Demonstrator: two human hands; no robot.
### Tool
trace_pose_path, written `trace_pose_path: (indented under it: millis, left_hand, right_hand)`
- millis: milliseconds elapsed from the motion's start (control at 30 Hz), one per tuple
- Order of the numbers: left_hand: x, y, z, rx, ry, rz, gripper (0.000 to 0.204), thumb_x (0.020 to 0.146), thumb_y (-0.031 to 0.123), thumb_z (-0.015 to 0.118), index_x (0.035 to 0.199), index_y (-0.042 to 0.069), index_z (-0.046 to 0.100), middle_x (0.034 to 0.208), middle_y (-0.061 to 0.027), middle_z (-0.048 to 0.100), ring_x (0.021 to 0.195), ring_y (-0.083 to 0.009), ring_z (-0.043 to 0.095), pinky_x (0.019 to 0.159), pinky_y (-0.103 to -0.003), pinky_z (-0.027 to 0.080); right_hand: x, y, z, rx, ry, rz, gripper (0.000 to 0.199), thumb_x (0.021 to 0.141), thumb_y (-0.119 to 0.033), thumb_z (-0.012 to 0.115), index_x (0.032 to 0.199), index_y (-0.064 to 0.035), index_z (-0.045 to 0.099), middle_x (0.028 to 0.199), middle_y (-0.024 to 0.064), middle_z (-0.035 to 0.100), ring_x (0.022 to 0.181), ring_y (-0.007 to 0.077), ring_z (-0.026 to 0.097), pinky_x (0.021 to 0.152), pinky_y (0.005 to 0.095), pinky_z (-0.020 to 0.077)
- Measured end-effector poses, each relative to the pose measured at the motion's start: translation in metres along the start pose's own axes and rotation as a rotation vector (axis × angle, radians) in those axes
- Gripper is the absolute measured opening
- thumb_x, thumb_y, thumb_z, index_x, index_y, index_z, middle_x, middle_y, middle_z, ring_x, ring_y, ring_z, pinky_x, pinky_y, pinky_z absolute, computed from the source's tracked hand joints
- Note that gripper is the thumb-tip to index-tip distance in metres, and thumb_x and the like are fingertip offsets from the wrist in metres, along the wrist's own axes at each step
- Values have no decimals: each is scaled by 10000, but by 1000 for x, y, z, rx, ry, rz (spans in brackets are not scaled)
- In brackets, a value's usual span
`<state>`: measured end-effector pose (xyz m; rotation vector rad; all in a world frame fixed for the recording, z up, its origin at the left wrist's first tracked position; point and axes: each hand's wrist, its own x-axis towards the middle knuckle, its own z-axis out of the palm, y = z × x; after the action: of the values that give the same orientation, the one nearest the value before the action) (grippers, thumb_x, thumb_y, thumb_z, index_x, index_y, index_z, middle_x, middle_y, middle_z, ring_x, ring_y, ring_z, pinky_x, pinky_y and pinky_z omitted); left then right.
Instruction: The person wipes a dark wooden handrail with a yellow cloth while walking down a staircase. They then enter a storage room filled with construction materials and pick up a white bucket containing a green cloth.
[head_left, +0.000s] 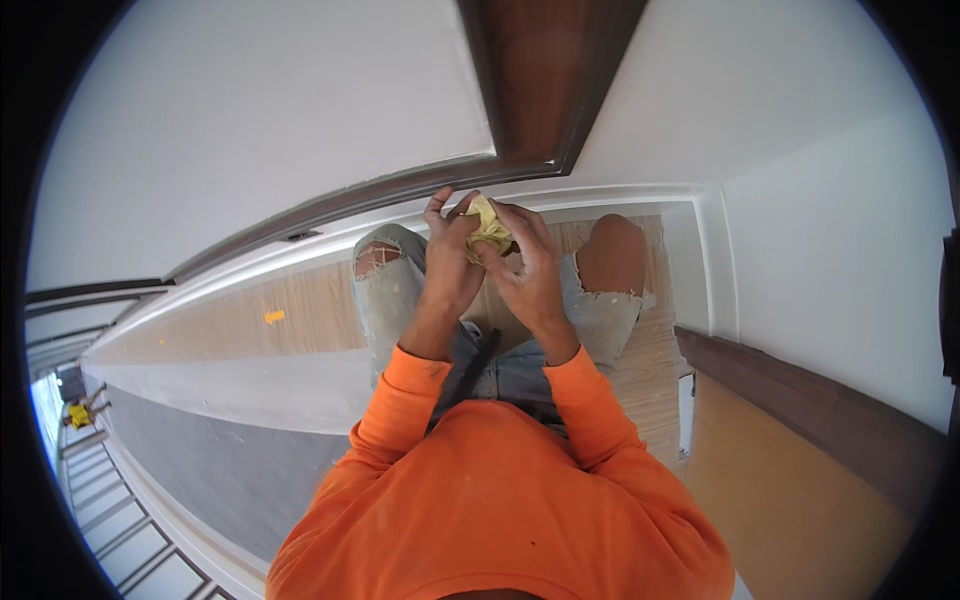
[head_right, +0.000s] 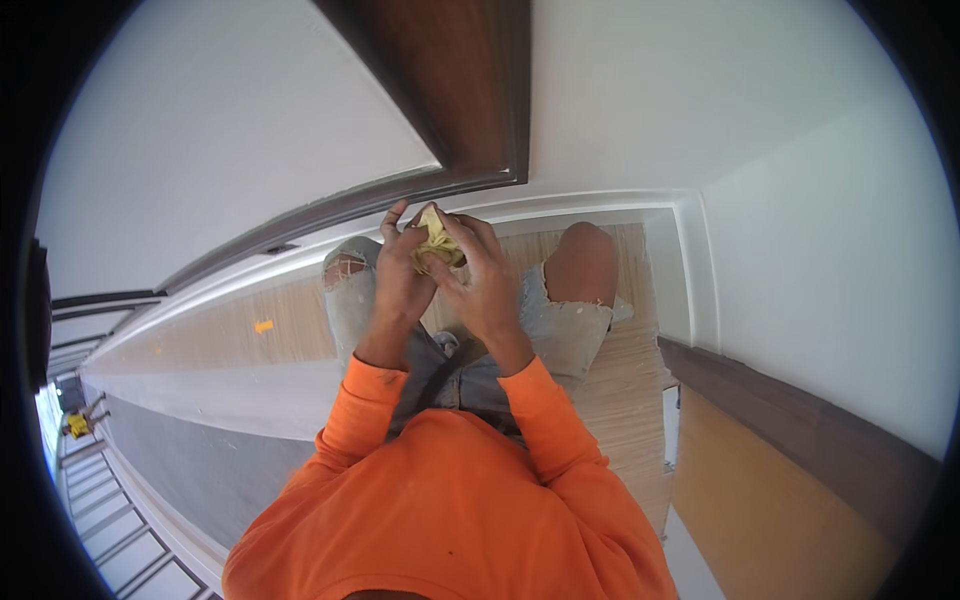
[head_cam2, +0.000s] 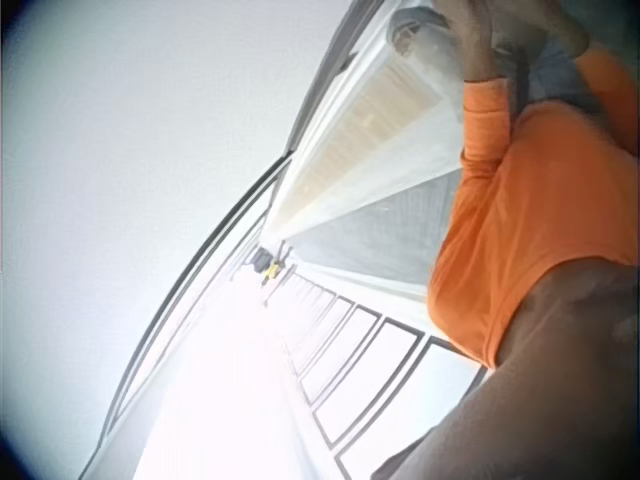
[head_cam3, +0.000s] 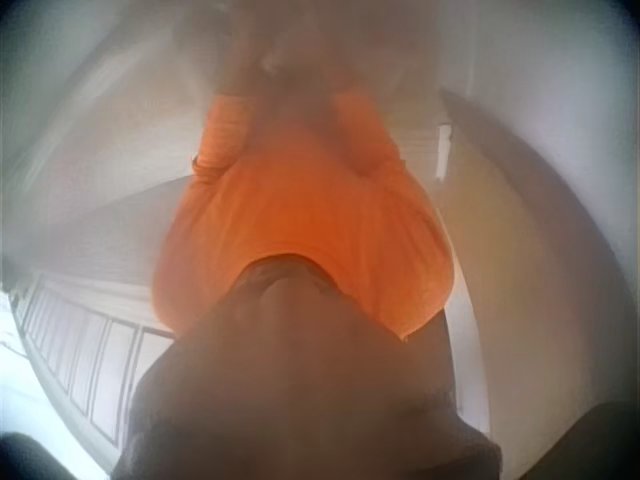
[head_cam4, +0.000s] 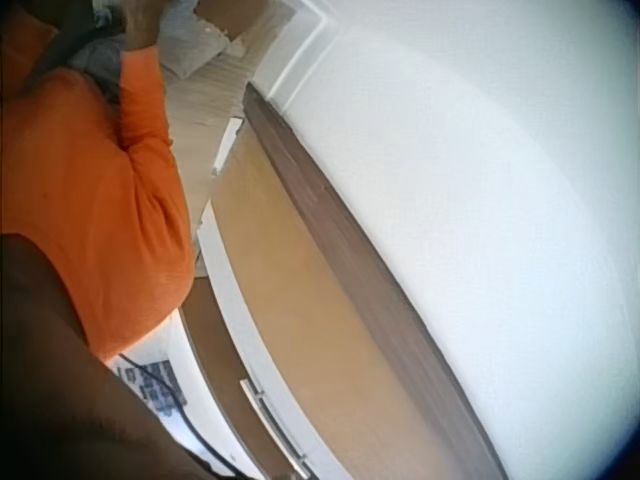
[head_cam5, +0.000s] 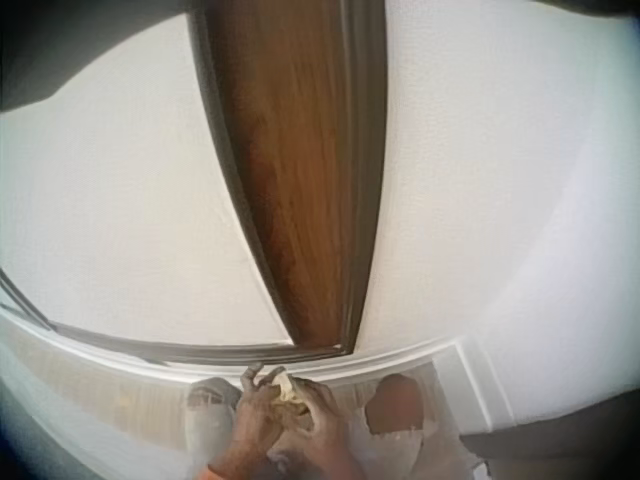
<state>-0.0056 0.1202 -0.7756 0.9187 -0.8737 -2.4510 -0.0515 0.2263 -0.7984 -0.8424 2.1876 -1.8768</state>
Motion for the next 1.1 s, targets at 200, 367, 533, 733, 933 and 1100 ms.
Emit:
trace_pose_path:
  millis: [200,367,533,733,933,1100]
  left_hand:
    - [-2,26,-46,134,-227,47,528,1033,267,540,1501,98,361,1452,-154,498,1282,-297,534,1056,-450,442]
    - [-31,66,-76,505,-105,128,513,1011,255,586,1465,79,427,1425,-127,528,1261,-278,562,1015,-422,454]
    - [-50,73,-109,475,23,133,478,987,205,620,1423,78,473,1372,-102,558,1195,-261,600,973,-412,476]
    - [-32,63,-114,416,3,116,438,1000,183,611,1407,75,490,1331,-94,584,1153,-254,614,952,-399,488]
    - [-58,102,-145,478,116,294,466,1008,215,615,1423,55,476,1318,-108,581,1147,-254,600,948,-393,491]
    - [-62,96,-143,484,250,308,391,1001,171,598,1368,60,523,1266,-85,606,1100,-233,615,937,-376,491]
  right_hand:
    - [9,18,9,20,127,95,412,894,-88,744,1284,-40,623,1223,154,598,1044,330,642,870,403,550]
    - [39,33,39,-339,586,-65,569,890,-60,737,1412,-29,510,1329,235,451,1205,388,532,933,435,515]
    - [32,52,75,-238,611,-115,594,884,56,639,1445,9,452,1336,256,441,1249,432,509,1024,478,484]
    - [-2,29,99,148,-195,-195,595,830,93,633,1400,-40,523,1279,219,531,1214,411,560,1028,468,486]
    - [22,27,49,18,565,-30,468,842,82,637,1293,9,535,1210,199,531,1148,385,550,975,463,480]
    - [38,32,110,63,688,69,348,837,79,666,1143,6,517,1108,185,494,1058,382,545,886,484,464]
